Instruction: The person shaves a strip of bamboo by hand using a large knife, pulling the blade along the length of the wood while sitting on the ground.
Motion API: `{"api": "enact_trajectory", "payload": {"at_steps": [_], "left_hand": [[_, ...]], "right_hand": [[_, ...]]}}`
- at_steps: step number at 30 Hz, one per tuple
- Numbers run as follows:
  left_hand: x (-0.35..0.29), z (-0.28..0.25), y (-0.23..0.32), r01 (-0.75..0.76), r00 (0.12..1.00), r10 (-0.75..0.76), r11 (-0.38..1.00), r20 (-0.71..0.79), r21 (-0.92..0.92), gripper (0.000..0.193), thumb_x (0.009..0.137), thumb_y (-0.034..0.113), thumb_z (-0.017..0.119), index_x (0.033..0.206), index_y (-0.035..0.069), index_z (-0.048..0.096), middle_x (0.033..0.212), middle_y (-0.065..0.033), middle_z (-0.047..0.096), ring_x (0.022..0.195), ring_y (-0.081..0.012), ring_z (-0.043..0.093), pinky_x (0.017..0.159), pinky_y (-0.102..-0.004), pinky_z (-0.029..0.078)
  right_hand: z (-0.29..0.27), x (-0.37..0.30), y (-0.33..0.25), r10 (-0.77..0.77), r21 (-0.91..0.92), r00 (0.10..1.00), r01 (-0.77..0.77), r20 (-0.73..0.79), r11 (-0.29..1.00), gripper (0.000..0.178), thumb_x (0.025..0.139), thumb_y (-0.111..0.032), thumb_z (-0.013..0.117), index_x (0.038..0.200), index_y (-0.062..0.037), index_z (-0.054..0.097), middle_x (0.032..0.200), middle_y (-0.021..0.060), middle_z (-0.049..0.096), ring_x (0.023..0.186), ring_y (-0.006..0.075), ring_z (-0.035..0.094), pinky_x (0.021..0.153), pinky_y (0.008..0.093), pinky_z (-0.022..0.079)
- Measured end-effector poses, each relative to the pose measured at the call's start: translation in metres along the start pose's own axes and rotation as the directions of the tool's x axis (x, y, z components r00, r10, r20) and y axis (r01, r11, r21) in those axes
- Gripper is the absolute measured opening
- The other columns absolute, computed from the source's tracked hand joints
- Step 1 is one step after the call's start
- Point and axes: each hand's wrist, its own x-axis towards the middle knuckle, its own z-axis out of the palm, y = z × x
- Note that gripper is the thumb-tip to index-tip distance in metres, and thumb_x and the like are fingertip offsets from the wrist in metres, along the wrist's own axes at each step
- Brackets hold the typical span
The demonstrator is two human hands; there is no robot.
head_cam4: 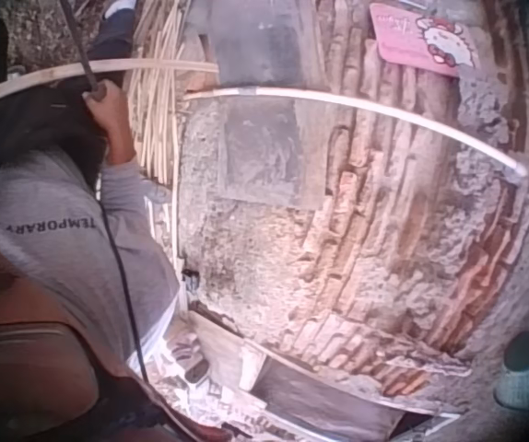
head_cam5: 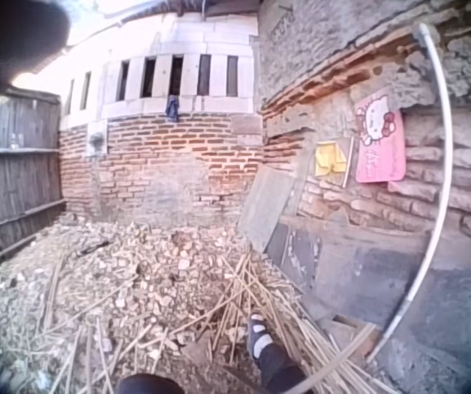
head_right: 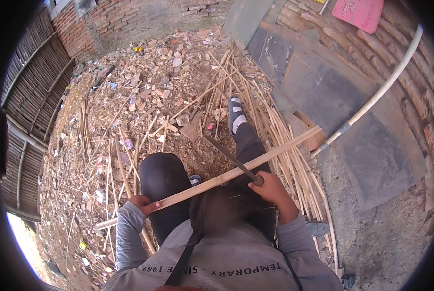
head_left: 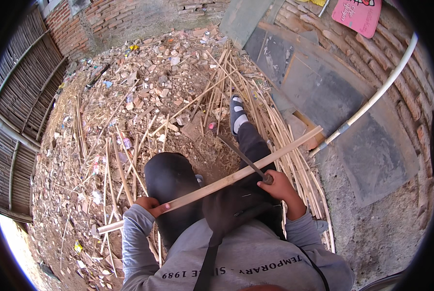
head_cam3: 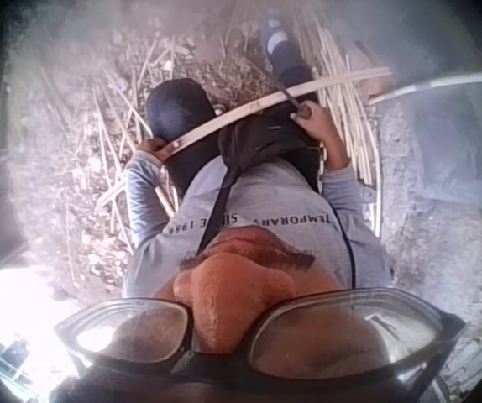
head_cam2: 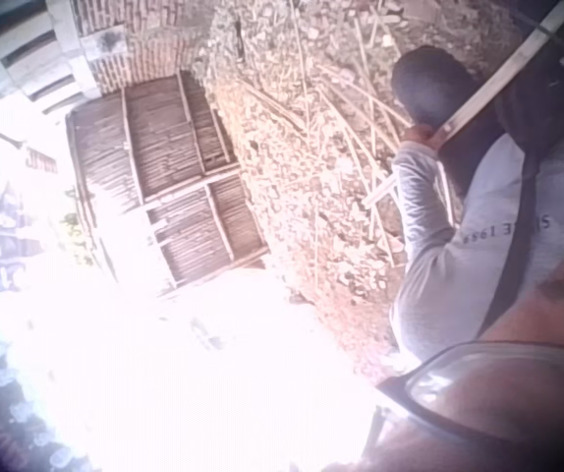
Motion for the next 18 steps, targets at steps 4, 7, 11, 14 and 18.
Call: {"api": "enact_trajectory", "payload": {"at_steps": [4,7,11,14,18], "left_hand": [[0.001,-0.0001,0.0019,-0.002,1.0,0.002,1.0,0.006,0.001,0.076,0.081,0.074,0.064,0.089,0.0,0.076,0.073,-0.0183,0.069,0.074,-0.0325,0.068,0.071,-0.0423,0.053],[0.0008,-0.0016,0.0043,0.003,1.0,-0.003,1.0,0.014,0.018,0.075,0.082,0.074,0.064,0.088,0.0,0.076,0.072,-0.0182,0.069,0.073,-0.0323,0.068,0.07,-0.0422,0.053],[0.0001,-0.0007,0.003,-0.004,1.0,0.004,1.0,-0.002,0.012,0.074,0.082,0.073,0.065,0.087,0.0,0.076,0.071,-0.0181,0.068,0.071,-0.0323,0.067,0.069,-0.0422,0.052],[-0.002,-0.0012,0.0052,-0.001,1.0,0.001,1.0,-0.005,0.002,0.074,0.082,0.072,0.065,0.087,0.0,0.076,0.07,-0.0182,0.068,0.07,-0.0324,0.067,0.068,-0.0422,0.052],[-0.0025,-0.0021,0.0077,-0.006,1.0,0.006,1.0,-0.004,0.002,0.073,0.082,0.071,0.066,0.087,-0.001,0.076,0.07,-0.0184,0.068,0.07,-0.0321,0.067,0.068,-0.0422,0.052]], "right_hand": [[0.0059,0.0001,0.0042,0.041,0.006,0.999,-0.041,0.016,0.999,0.034,0.079,-0.031,0.081,0.09,-0.0019,0.066,0.073,0.0175,0.065,0.071,0.0344,0.067,0.066,0.0417,0.051],[0.0049,-0.0013,0.0015,0.046,0.0,0.999,-0.046,0.014,0.999,0.034,0.079,-0.031,0.081,0.091,-0.0022,0.066,0.073,0.0174,0.066,0.071,0.0343,0.067,0.066,0.0416,0.051],[0.0009,-0.0011,-0.0001,0.043,-0.015,0.999,-0.043,0.014,0.999,0.035,0.079,-0.031,0.081,0.092,-0.0025,0.067,0.073,0.0172,0.066,0.071,0.0345,0.067,0.066,0.0416,0.051],[0.001,0.0,0.001,0.039,-0.014,0.999,-0.039,0.026,0.999,0.035,0.079,-0.031,0.081,0.093,-0.0021,0.066,0.073,0.0173,0.066,0.071,0.0344,0.067,0.066,0.0413,0.051],[0.0079,-0.0002,0.0062,0.044,0.015,0.999,-0.044,0.019,0.999,0.035,0.079,-0.03,0.081,0.092,-0.0018,0.066,0.072,0.0173,0.065,0.07,0.0341,0.067,0.066,0.0407,0.051]]}}
